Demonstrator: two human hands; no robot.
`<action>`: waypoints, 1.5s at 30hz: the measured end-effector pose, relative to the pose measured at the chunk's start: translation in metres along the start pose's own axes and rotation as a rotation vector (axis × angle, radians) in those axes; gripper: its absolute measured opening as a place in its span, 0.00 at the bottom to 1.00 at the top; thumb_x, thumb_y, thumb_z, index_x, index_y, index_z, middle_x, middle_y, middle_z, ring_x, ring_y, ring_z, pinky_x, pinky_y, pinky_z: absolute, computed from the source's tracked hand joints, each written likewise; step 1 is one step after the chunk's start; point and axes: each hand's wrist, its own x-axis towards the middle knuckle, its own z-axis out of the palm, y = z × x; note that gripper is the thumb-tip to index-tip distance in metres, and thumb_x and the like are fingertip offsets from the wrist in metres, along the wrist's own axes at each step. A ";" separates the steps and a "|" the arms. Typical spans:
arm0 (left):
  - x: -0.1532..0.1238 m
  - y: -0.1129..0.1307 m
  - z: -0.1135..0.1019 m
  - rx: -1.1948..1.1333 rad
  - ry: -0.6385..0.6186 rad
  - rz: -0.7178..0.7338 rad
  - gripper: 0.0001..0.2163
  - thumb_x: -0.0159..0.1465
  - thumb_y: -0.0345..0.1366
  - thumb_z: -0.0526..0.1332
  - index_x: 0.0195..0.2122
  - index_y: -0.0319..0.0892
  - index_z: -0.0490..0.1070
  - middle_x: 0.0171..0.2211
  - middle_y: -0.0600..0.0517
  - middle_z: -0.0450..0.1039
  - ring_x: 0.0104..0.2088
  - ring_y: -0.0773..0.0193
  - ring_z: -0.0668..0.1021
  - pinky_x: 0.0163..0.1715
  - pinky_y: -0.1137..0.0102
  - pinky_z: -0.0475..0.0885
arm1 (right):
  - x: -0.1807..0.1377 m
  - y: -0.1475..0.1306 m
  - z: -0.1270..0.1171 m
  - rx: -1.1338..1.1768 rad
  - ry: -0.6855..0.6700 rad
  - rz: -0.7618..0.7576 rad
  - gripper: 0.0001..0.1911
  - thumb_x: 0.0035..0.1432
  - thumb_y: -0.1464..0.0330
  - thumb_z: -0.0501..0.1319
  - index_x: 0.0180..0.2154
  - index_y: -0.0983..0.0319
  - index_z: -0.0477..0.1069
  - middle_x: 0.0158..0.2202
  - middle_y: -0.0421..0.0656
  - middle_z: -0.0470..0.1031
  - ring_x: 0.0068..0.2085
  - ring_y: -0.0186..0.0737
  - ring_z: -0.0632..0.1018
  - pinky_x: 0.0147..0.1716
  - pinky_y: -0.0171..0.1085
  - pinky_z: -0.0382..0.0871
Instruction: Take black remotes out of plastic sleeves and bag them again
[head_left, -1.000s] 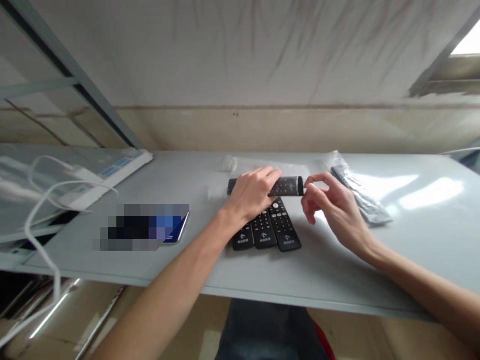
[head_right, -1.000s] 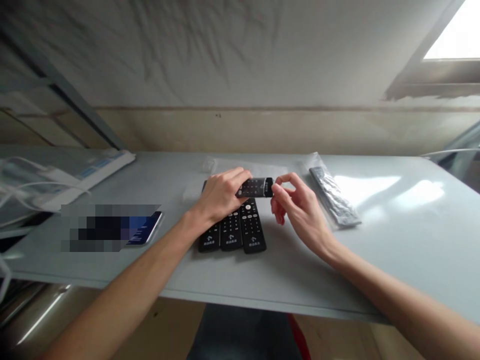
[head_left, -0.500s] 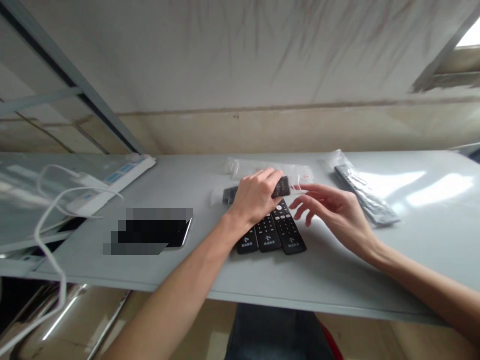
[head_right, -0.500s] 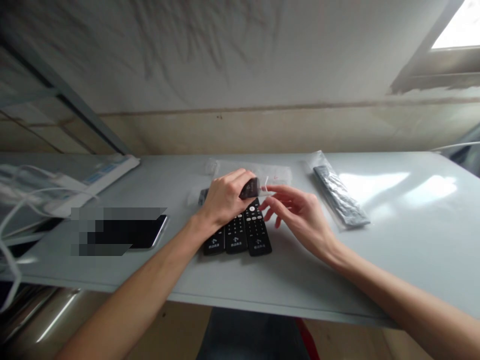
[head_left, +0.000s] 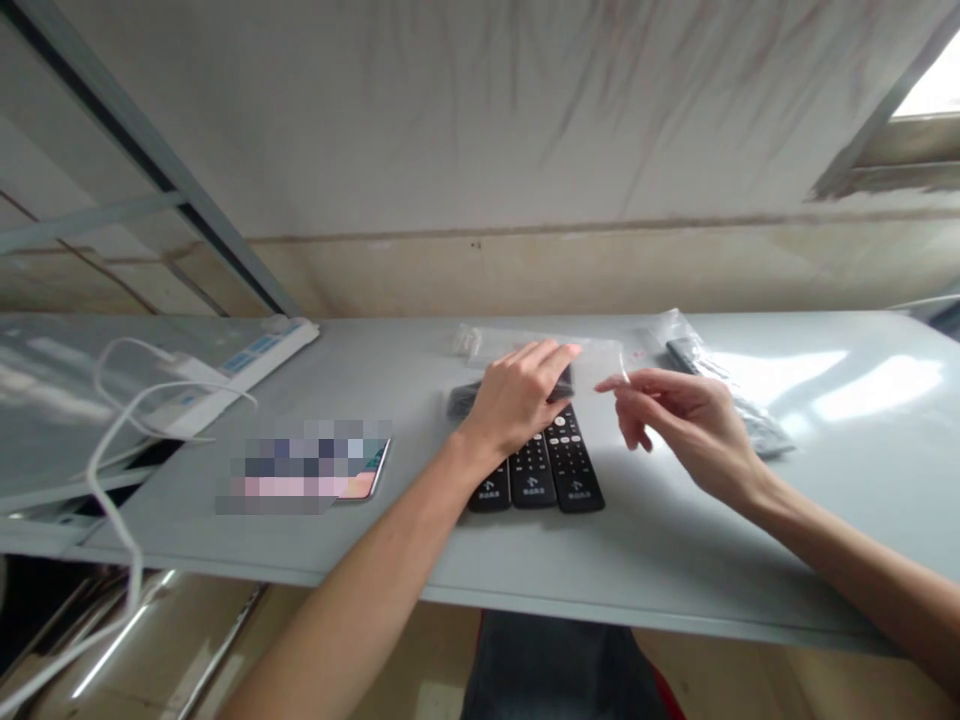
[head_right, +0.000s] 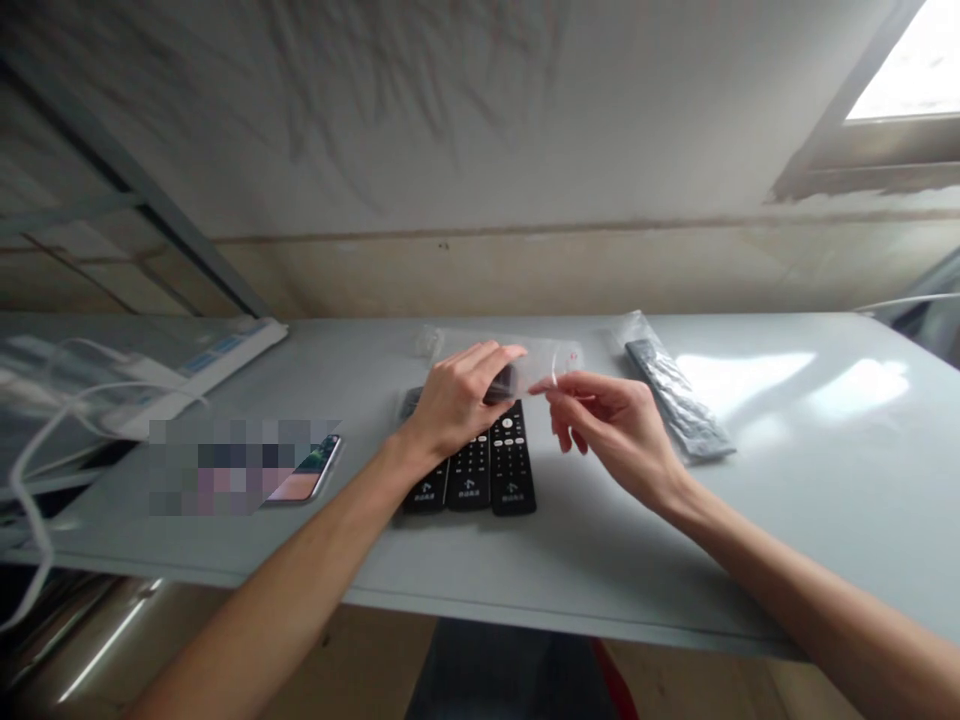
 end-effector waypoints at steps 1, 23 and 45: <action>0.000 -0.001 -0.001 0.005 0.004 -0.022 0.19 0.70 0.31 0.65 0.62 0.41 0.69 0.55 0.44 0.79 0.55 0.52 0.81 0.54 0.59 0.78 | 0.001 -0.001 -0.003 0.017 0.049 -0.029 0.11 0.68 0.58 0.68 0.43 0.56 0.86 0.27 0.41 0.79 0.25 0.36 0.76 0.24 0.37 0.70; -0.002 0.005 -0.005 -0.267 -0.137 0.080 0.35 0.75 0.46 0.61 0.78 0.50 0.45 0.75 0.43 0.61 0.72 0.50 0.69 0.71 0.52 0.67 | 0.016 0.013 -0.013 0.310 0.144 0.097 0.13 0.66 0.55 0.68 0.43 0.56 0.82 0.48 0.46 0.83 0.49 0.46 0.81 0.54 0.45 0.77; 0.000 -0.005 0.000 -0.239 -0.442 -0.098 0.40 0.68 0.60 0.66 0.77 0.50 0.56 0.77 0.44 0.55 0.78 0.42 0.56 0.77 0.46 0.54 | 0.030 0.064 -0.065 -1.001 0.152 -0.054 0.48 0.61 0.70 0.56 0.79 0.61 0.42 0.58 0.60 0.71 0.53 0.61 0.79 0.52 0.56 0.76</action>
